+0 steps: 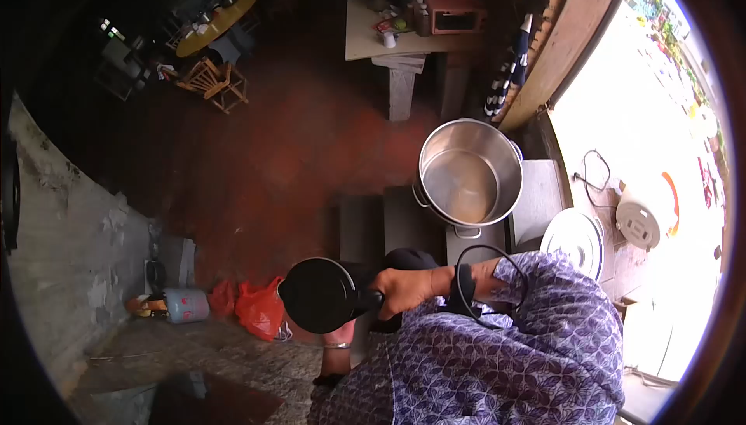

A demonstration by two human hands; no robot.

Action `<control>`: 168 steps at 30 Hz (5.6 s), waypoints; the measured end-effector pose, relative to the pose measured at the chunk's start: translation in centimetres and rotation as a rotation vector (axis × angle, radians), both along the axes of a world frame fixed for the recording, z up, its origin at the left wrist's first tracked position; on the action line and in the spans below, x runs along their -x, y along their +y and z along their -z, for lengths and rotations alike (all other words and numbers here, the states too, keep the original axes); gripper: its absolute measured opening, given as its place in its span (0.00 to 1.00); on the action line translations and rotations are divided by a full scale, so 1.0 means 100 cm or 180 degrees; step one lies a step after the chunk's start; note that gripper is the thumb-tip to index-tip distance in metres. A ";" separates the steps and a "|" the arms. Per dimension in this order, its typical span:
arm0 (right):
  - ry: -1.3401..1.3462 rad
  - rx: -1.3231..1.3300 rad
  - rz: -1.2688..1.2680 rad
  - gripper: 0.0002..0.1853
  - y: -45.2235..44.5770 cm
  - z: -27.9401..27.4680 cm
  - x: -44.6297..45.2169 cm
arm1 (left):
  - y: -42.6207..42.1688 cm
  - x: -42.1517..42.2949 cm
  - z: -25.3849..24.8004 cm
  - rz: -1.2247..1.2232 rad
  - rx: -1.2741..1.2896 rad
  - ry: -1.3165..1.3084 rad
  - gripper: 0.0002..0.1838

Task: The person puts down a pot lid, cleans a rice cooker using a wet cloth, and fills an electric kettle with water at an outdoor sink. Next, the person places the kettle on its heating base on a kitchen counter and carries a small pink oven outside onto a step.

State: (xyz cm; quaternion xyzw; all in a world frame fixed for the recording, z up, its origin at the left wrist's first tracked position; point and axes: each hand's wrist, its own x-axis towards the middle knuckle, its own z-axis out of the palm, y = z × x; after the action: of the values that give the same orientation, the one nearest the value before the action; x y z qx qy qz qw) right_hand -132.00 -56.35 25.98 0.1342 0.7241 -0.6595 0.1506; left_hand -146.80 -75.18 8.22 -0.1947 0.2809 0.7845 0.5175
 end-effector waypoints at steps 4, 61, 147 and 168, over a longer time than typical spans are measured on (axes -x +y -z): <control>-0.0143 0.0334 0.0134 0.08 0.030 0.024 0.059 | -0.003 0.071 0.042 0.0047 -0.0015 -0.0234 0.25; -0.0754 -0.0408 0.2738 0.16 1.064 0.269 0.714 | 1.233 0.826 0.293 0.3530 -0.1564 0.5939 0.23; 0.0981 -0.4667 0.9950 0.03 1.661 0.167 0.260 | 1.991 0.094 0.172 0.5679 -0.4075 0.4463 0.08; 0.0202 -0.4983 1.0294 0.04 1.654 0.182 0.258 | 1.970 0.117 0.212 0.6488 -0.3643 0.1936 0.15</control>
State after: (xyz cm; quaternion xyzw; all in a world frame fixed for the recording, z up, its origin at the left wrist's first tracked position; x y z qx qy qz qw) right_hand -157.75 109.06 7.75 -0.6576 -0.0026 -0.3208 0.6816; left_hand -158.49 121.81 -12.97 0.5663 0.0276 0.0406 0.8227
